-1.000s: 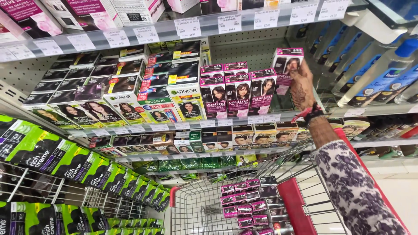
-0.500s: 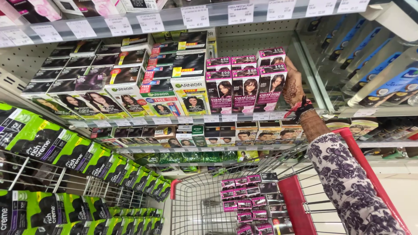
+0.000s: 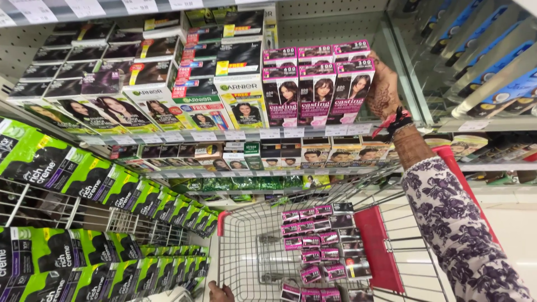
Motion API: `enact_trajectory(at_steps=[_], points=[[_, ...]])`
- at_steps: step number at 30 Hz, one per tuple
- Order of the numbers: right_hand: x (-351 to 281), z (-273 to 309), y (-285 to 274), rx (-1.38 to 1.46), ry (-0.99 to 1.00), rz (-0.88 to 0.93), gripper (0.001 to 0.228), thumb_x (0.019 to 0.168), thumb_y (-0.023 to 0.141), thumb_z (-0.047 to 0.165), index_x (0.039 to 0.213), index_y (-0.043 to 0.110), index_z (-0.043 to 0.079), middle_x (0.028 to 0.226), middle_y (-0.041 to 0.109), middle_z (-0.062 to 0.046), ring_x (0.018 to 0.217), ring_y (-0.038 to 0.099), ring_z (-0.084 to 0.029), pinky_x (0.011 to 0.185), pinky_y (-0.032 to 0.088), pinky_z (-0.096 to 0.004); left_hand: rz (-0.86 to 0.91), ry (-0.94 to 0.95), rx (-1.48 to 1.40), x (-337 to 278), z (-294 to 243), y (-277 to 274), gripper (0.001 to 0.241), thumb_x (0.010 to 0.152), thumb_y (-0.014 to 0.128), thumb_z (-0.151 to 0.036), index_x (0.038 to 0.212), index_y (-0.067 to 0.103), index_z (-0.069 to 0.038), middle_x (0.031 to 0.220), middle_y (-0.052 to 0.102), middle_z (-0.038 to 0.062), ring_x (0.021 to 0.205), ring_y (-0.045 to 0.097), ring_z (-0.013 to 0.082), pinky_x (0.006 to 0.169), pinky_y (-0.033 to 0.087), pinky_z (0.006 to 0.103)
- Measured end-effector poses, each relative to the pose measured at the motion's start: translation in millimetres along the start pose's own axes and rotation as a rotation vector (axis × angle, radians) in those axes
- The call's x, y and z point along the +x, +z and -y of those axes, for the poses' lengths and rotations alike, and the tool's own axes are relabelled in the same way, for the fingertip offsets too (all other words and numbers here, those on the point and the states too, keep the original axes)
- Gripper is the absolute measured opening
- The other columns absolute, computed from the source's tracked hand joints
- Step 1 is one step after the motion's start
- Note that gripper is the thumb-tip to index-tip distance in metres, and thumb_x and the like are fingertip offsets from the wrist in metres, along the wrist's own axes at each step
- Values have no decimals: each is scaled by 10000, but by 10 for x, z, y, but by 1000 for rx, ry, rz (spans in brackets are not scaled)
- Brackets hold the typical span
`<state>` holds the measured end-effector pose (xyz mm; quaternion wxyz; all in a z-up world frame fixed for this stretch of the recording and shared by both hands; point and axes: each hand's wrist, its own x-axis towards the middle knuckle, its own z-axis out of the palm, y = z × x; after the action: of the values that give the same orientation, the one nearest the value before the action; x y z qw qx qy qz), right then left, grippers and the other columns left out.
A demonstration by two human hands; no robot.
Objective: Selecting hair dye boxes from shelves and placing them into a shopping cart.
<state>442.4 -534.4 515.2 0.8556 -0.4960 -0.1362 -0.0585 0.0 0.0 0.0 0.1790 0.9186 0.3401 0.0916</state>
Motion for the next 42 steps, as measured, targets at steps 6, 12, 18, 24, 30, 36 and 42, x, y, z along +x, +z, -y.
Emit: enact_trajectory(at_steps=[6, 12, 18, 24, 30, 36, 42], points=[[61, -73, -163, -102, -15, -33, 441, 1086, 482, 361, 1400, 562, 62, 1361, 626, -119, 1251, 618, -245, 1068, 546, -431, 208, -38, 159, -157, -602, -873, 460, 935, 627, -310, 1289, 421, -101, 1038, 728, 200, 811, 749, 428, 685, 613, 509], [-1042, -175, 287, -790, -654, -460, 413, 1143, 544, 366, 1385, 598, 36, 1386, 564, -141, 1309, 554, -274, 1184, 446, -455, 136, -15, 148, -238, -689, -990, 459, 955, 611, -306, 1331, 415, -129, 1140, 727, 192, 847, 735, 426, 700, 587, 532], [-2326, -1208, 195, -1073, -524, -456, 182, 1100, 581, 168, 1200, 581, 16, 1211, 516, -120, 1235, 517, -270, 1110, 418, -405, 162, -2, 109, -229, -756, -1071, 398, 978, 616, -274, 1303, 467, -101, 1106, 738, 166, 783, 740, 378, 656, 592, 495], [-3192, -2072, 160, -1183, -245, -239, 330, 871, 542, -98, 1173, 609, 17, 1240, 525, -188, 1246, 527, -349, 1122, 418, -452, 91, 30, 63, -242, -853, -1165, 383, 956, 648, -241, 1275, 491, -99, 1007, 755, 148, 781, 724, 386, 638, 553, 532], [-3725, -2749, 153, -1295, 7, 38, 492, 788, 578, -120, 1231, 673, 70, 1191, 539, -168, 1170, 529, -353, 1011, 418, -500, 93, -11, 58, -242, -926, -1218, 367, 965, 646, -242, 1270, 489, -111, 1006, 762, 139, 782, 721, 398, 651, 544, 543], [-4144, -3516, -154, -1484, 137, 338, 466, 819, 688, 16, 1281, 661, 81, 1223, 572, -109, 1182, 533, -320, 1031, 435, -480, 140, -27, 75, -237, -888, -1199, 419, 944, 658, -229, 1291, 450, -115, 982, 758, 157, 767, 720, 408, 643, 545, 545], [-4159, -3710, 12, -1722, 122, 473, 564, 739, 795, 153, 1289, 676, 108, 1233, 586, -111, 1194, 526, -326, 979, 436, -481, 117, 5, 18, -242, -741, -1084, 434, 948, 675, -180, 1295, 438, -71, 907, 766, 188, 704, 743, 375, 629, 584, 496]])
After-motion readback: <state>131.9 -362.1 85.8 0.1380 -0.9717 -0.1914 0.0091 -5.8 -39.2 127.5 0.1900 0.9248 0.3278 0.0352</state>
